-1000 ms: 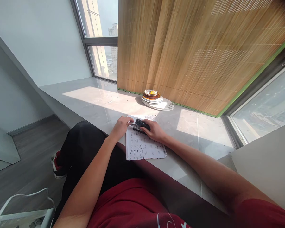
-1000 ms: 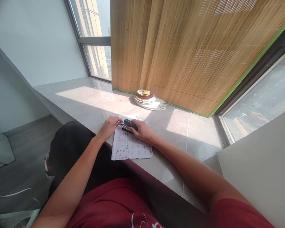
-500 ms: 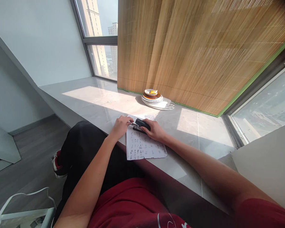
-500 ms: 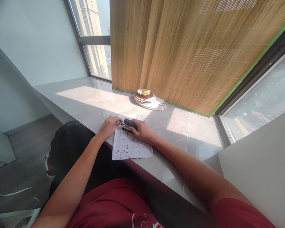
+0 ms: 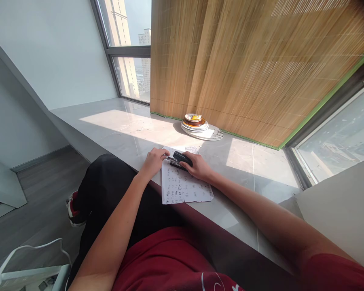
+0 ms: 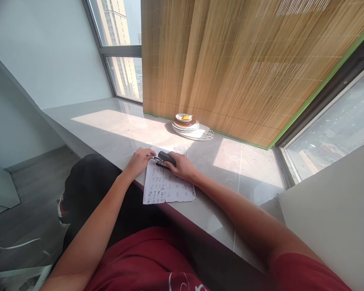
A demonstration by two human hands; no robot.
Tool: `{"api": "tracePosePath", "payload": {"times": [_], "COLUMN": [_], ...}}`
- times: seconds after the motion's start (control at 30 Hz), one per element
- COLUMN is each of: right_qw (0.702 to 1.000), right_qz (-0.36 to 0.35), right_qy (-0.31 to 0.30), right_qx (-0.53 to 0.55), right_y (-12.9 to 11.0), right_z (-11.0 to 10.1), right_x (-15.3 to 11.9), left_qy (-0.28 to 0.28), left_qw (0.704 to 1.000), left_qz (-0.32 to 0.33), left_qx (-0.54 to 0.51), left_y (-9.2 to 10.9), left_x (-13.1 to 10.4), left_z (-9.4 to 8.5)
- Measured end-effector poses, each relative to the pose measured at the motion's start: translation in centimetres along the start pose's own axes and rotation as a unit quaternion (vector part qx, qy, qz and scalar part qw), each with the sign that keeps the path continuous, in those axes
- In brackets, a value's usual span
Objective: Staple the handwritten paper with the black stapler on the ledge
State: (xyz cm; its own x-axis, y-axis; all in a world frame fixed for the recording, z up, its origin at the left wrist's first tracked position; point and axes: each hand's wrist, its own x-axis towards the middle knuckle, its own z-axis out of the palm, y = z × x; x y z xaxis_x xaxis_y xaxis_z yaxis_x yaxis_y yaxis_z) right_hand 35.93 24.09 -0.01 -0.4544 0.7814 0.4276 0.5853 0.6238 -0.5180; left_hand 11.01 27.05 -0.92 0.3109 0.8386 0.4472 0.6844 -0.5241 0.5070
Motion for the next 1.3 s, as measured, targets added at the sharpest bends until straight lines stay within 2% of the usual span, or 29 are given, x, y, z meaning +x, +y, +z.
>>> {"api": "tracePosePath", "payload": {"times": [0.23,0.37,0.5,0.67,0.97,1.13,1.3], "right_qw": [1.000,1.000,1.000,1.000,1.000,1.000,1.000], "right_qz": [0.003,0.007,0.008,0.004,0.007,0.006,-0.004], "right_qy": [-0.002,-0.002,-0.002,-0.001,-0.003,-0.002,0.001], "right_qx": [0.002,0.004,-0.001,0.001,0.008,0.011,-0.003], "right_y": [0.2,0.3,0.3,0.2,0.1,0.3,0.3], "right_z": [0.0,0.1,0.1,0.0,-0.1,0.0,0.0], "right_x": [0.0,0.0,0.0,0.0,0.0,0.0,0.0], "left_qy": [0.029,0.023,0.040,0.050,0.035,0.033,0.048], "left_qw": [0.999,0.999,0.999,0.999,0.999,0.997,0.999], "left_qz": [0.014,-0.005,-0.025,0.007,0.015,0.049,0.004], "left_qx": [-0.025,-0.024,0.006,0.008,0.024,0.039,0.011], "left_y": [-1.4,-1.7,-1.4,-1.5,-1.6,-1.7,-1.6], "left_x": [-0.3,-0.7,-0.7,-0.5,-0.4,-0.4,-0.7], "left_z": [-0.9,-1.4,-1.1,-0.7,-0.4,-0.4,-1.1]}}
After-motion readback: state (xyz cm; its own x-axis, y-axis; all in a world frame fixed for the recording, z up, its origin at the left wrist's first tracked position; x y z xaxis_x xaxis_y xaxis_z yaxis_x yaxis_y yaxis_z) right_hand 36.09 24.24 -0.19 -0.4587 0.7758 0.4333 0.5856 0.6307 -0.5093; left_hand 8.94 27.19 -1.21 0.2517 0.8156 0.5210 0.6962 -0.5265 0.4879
